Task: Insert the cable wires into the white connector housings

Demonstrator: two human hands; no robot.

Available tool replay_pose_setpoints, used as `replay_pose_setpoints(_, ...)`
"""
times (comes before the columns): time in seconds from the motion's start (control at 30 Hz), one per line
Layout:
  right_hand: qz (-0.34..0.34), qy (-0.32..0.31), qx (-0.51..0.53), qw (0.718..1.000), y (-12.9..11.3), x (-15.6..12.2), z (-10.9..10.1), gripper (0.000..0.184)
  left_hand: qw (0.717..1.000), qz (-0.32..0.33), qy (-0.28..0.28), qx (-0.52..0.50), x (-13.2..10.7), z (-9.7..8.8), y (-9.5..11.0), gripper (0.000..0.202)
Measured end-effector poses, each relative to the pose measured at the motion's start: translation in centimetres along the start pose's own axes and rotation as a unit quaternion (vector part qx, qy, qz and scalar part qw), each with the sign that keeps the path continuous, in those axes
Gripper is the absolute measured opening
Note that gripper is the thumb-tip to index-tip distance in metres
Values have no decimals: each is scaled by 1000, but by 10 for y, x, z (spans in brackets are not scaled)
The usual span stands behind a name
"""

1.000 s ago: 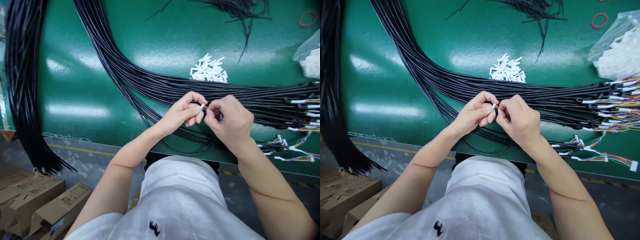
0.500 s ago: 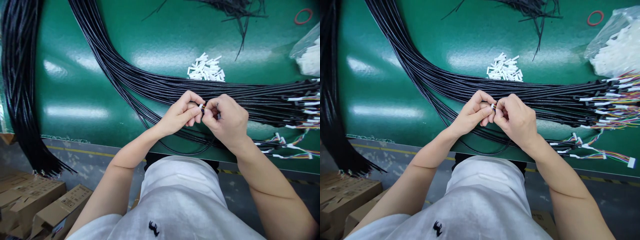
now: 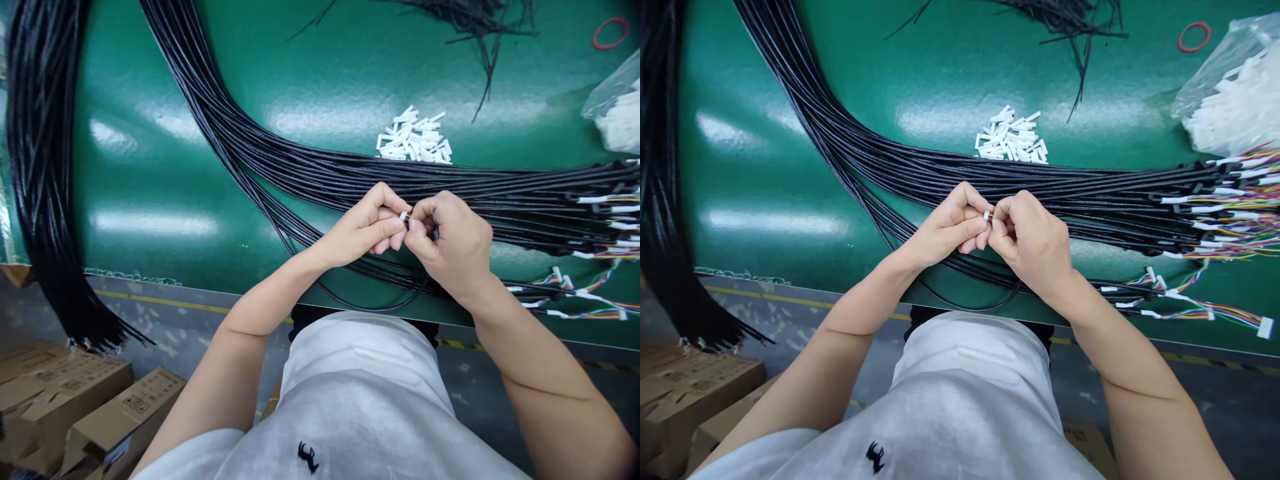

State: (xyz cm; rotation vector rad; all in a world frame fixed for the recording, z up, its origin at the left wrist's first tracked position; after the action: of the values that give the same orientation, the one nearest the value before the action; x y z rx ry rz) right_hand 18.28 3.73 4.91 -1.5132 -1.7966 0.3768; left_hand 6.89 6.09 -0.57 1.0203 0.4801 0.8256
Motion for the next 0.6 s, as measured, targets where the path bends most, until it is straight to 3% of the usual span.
replay_pose_setpoints(0.3,10,-7,-5,1000,1,-1,2,20,999,-13,-10,-27,1,1,-6,54)
replay_pose_setpoints(0.5,59,-74,142,985,6,9,-4,17,999,-1,37,-3,3,-9,3,49)
replay_pose_setpoints(0.6,51,-56,165,983,5,11,-11,19,998,15,57,2,3,-13,6,41)
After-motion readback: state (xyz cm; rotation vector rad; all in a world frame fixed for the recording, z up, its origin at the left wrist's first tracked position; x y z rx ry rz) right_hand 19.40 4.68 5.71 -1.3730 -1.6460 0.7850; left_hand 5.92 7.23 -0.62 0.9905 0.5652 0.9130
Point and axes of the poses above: each hand's wrist, its own x-axis towards the middle knuckle, its own z-axis out of the palm, y = z × x, the point moved 8 cm from there along x, towards the middle knuckle, and after that the axes turned 11 degrees about z, right-handed, at the moved point
